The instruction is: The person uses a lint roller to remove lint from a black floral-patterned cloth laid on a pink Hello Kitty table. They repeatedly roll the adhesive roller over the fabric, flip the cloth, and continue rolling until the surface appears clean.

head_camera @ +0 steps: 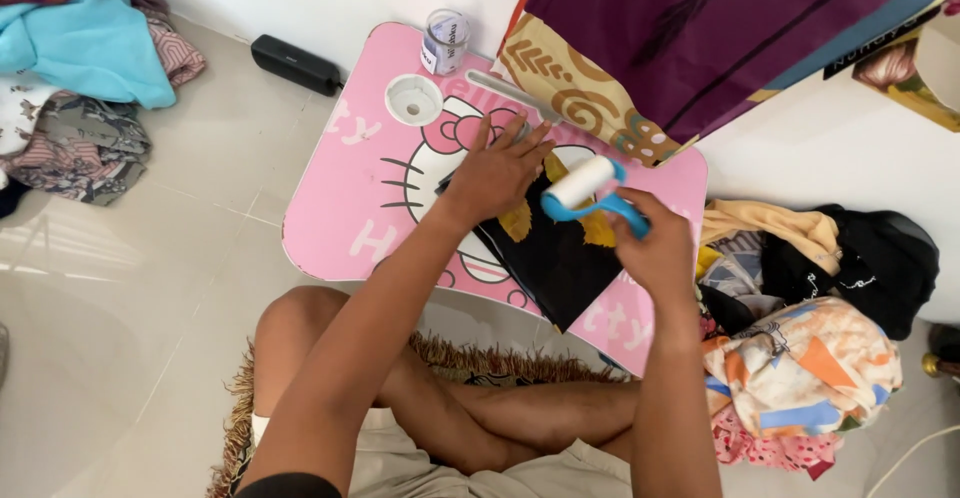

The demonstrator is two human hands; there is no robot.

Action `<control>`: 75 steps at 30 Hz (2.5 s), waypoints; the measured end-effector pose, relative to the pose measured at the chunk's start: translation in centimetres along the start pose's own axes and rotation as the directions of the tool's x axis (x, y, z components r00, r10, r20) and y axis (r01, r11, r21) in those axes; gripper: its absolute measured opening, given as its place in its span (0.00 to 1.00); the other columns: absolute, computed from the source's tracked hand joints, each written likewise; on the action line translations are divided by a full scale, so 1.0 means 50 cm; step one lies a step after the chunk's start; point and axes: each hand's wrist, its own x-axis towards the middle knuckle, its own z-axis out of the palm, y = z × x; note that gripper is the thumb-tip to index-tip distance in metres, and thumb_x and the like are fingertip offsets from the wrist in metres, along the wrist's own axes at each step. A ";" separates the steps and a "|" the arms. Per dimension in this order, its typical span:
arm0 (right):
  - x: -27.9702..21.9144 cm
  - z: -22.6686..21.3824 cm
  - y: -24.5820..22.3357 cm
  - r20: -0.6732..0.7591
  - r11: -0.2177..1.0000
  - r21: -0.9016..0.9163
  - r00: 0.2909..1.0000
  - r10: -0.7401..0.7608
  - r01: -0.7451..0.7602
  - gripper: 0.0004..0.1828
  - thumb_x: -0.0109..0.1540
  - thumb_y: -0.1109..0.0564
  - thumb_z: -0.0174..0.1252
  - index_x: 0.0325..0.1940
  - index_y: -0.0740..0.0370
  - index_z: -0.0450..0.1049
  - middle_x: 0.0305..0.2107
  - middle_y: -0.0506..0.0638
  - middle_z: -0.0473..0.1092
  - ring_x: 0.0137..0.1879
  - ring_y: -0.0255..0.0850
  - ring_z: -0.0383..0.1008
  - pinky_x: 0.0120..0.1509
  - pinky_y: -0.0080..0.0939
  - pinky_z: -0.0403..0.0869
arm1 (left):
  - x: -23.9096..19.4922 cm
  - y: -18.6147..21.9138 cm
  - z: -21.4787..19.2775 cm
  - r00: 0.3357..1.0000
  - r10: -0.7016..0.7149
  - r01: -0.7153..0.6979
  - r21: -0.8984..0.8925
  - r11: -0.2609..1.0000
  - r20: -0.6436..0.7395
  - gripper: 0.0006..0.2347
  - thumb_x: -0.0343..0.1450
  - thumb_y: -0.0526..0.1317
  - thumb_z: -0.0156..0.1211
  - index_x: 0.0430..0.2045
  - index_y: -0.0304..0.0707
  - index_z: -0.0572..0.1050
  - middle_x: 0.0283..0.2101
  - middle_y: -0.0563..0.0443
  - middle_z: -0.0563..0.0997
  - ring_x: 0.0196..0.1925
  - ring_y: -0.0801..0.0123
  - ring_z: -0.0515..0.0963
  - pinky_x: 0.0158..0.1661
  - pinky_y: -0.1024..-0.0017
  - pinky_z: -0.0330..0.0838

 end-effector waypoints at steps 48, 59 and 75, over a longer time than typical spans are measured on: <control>-0.063 -0.012 -0.004 -0.021 0.986 -0.126 0.994 -0.109 0.106 0.15 0.60 0.53 0.67 0.51 0.46 0.82 0.27 0.55 0.77 0.37 0.61 0.78 0.54 0.53 0.72 | -0.010 -0.022 -0.007 0.975 -0.043 0.048 -0.015 0.999 0.216 0.25 0.80 0.56 0.33 0.75 0.59 0.54 0.79 0.67 0.49 0.81 0.60 0.45 0.75 0.42 0.31; -0.163 -0.095 0.090 0.062 0.965 -0.213 0.983 0.173 -0.156 0.17 0.57 0.52 0.65 0.50 0.39 0.83 0.20 0.52 0.74 0.29 0.51 0.76 0.39 0.44 0.72 | -0.007 -0.018 -0.022 0.957 -0.066 0.069 0.001 0.998 0.282 0.26 0.79 0.58 0.32 0.75 0.63 0.51 0.79 0.70 0.47 0.81 0.62 0.44 0.75 0.43 0.30; -0.068 -0.302 0.075 -0.519 0.875 0.438 0.852 0.061 0.204 0.23 0.59 0.71 0.62 0.59 0.71 0.75 0.40 0.66 0.77 0.46 0.49 0.78 0.52 0.51 0.76 | -0.002 0.002 -0.050 0.942 -0.068 0.020 0.149 0.989 0.327 0.25 0.78 0.56 0.30 0.74 0.65 0.50 0.79 0.70 0.46 0.81 0.62 0.43 0.75 0.44 0.38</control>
